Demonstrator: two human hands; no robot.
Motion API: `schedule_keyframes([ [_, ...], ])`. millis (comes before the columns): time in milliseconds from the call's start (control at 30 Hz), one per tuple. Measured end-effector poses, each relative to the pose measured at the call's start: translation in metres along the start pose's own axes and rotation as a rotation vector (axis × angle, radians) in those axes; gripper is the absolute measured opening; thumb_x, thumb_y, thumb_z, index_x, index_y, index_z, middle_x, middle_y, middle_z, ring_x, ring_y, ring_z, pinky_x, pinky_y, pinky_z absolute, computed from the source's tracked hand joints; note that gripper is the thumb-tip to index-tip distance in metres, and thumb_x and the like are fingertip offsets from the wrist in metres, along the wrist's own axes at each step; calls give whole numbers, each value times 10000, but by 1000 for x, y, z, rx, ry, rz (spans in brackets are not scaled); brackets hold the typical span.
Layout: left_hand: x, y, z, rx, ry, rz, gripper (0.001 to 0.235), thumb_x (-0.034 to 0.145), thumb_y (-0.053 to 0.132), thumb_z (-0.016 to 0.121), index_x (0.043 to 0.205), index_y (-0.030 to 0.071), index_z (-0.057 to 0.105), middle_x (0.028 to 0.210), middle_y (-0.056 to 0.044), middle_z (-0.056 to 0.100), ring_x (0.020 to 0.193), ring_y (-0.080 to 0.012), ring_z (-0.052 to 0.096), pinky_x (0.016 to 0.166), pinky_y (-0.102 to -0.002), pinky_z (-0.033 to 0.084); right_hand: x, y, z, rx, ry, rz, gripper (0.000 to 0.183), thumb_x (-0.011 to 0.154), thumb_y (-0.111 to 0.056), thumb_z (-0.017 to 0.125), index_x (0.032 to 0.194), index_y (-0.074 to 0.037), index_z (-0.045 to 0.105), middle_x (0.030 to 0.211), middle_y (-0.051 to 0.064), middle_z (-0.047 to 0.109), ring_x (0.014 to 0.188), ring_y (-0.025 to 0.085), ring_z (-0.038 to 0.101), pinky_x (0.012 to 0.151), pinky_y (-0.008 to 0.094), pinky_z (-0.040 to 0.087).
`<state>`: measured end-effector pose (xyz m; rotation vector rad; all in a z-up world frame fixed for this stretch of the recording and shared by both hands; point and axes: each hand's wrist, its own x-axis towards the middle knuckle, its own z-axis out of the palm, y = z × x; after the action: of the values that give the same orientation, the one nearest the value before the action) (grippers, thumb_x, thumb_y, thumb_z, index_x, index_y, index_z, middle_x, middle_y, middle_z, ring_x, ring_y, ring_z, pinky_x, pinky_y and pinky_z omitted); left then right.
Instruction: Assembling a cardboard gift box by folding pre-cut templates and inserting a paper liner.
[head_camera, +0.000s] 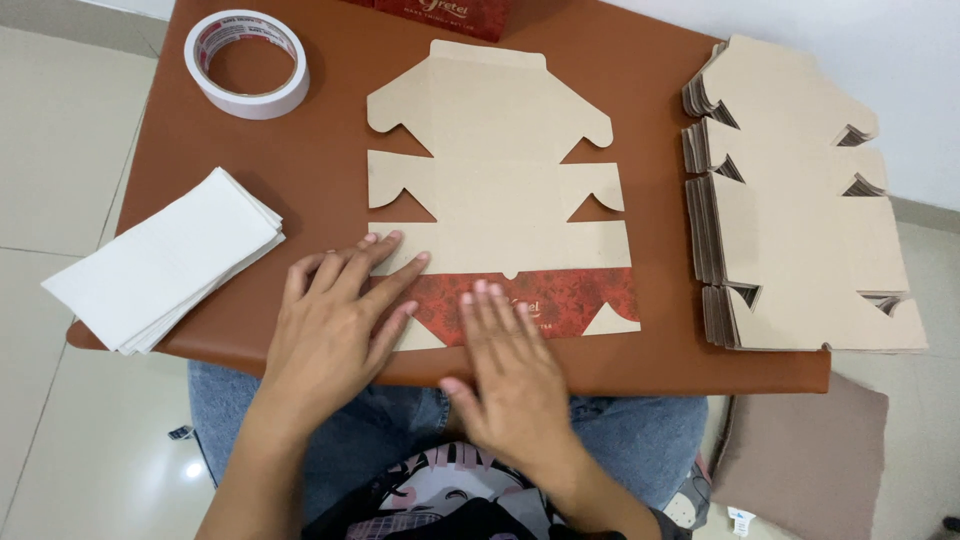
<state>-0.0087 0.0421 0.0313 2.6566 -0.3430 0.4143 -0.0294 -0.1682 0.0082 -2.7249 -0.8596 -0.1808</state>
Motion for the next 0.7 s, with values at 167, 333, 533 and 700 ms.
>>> schedule_keyframes([
  [167,-2,-3,2,-3,-15,-10,487,895,197,558,1374,145,630,1429,-75,598,1239,-247,550,1007,-420,355,22,-51,2,258,46,-141,725,1040,-435,333,1443,167,370,1537,370,360,1494,434,298,1236,532,179],
  [333,-7,-2,1,46,-10,-5,521,881,240,590,1395,159,612,1443,-34,595,1322,-199,513,1039,-391,342,8,-10,-14,202,-35,-51,732,1045,-486,252,1525,66,271,1609,282,294,1523,381,260,1248,501,172],
  [533,-14,-9,5,120,-27,204,1269,587,1006,478,1543,174,425,1591,-147,412,1467,-297,355,1208,-511,172,-16,78,-44,-12,19,175,666,1017,-514,296,1534,-99,364,1630,174,314,1509,314,291,1225,543,170],
  [700,-23,-7,4,140,-108,228,1260,497,798,804,1549,231,407,1539,-112,460,1401,-285,393,1193,-511,207,-26,77,-61,34,15,114,853,822,-555,658,1515,-110,435,1580,184,400,1460,330,365,1183,540,219],
])
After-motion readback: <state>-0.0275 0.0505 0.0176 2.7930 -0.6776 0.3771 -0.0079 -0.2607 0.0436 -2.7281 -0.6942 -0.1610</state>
